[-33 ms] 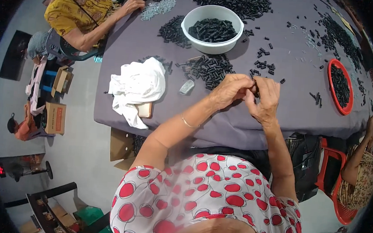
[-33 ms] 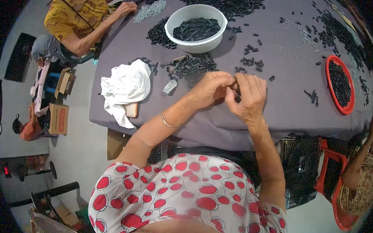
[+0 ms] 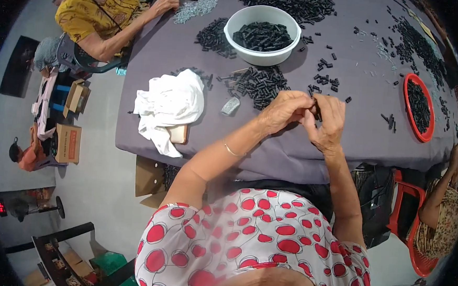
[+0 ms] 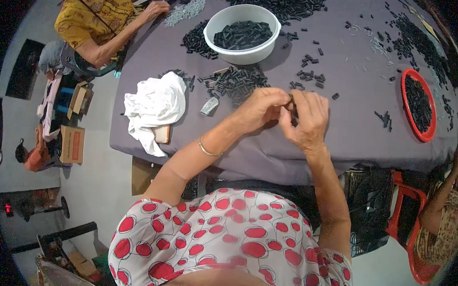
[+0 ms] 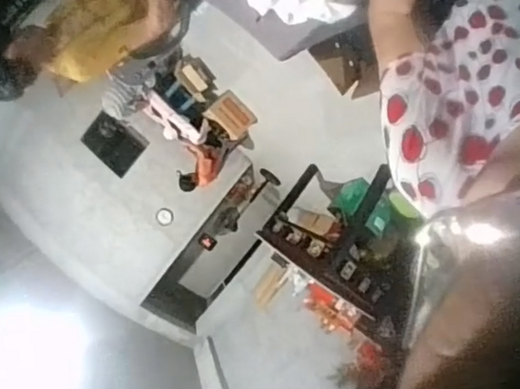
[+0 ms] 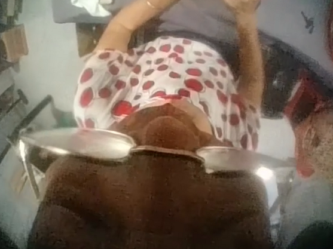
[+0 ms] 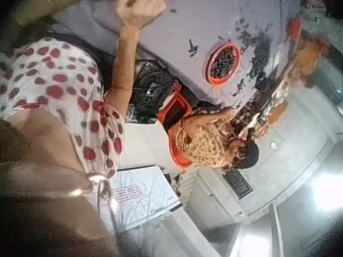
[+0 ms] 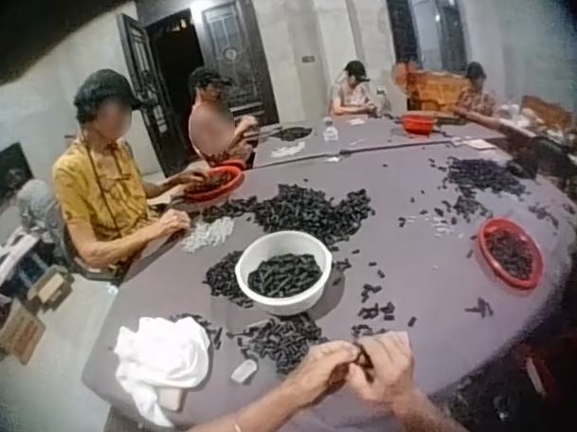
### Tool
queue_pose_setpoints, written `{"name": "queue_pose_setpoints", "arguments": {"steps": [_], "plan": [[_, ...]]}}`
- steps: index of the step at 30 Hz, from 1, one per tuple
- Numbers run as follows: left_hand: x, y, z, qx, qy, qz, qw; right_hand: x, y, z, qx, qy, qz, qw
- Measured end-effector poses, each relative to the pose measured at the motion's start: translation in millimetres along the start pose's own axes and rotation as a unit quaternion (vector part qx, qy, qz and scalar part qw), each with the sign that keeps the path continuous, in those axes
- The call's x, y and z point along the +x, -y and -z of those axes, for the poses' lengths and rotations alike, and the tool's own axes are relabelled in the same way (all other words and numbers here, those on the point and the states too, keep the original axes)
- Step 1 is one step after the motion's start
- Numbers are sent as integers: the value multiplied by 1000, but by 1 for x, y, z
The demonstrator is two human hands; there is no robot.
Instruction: Assembling small black plastic tubes with metal pin inserts at a workbench.
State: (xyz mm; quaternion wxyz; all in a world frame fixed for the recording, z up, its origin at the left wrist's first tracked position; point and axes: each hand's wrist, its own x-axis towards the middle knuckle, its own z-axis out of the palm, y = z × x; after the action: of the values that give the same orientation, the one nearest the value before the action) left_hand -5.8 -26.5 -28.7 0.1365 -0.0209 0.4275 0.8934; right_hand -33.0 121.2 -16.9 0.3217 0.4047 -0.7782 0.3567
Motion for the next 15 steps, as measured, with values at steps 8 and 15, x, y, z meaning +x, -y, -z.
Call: {"name": "queue_pose_setpoints", "arguments": {"steps": [8, 15], "plan": [[-1, -2, 2, 21, 24, 20, 999, -4, -4, 1, 58, -8, -45, 997], [0, -1, 3, 24, 25, 18, 999, -3, -3, 8, 150, 16, -105, 983]]}}
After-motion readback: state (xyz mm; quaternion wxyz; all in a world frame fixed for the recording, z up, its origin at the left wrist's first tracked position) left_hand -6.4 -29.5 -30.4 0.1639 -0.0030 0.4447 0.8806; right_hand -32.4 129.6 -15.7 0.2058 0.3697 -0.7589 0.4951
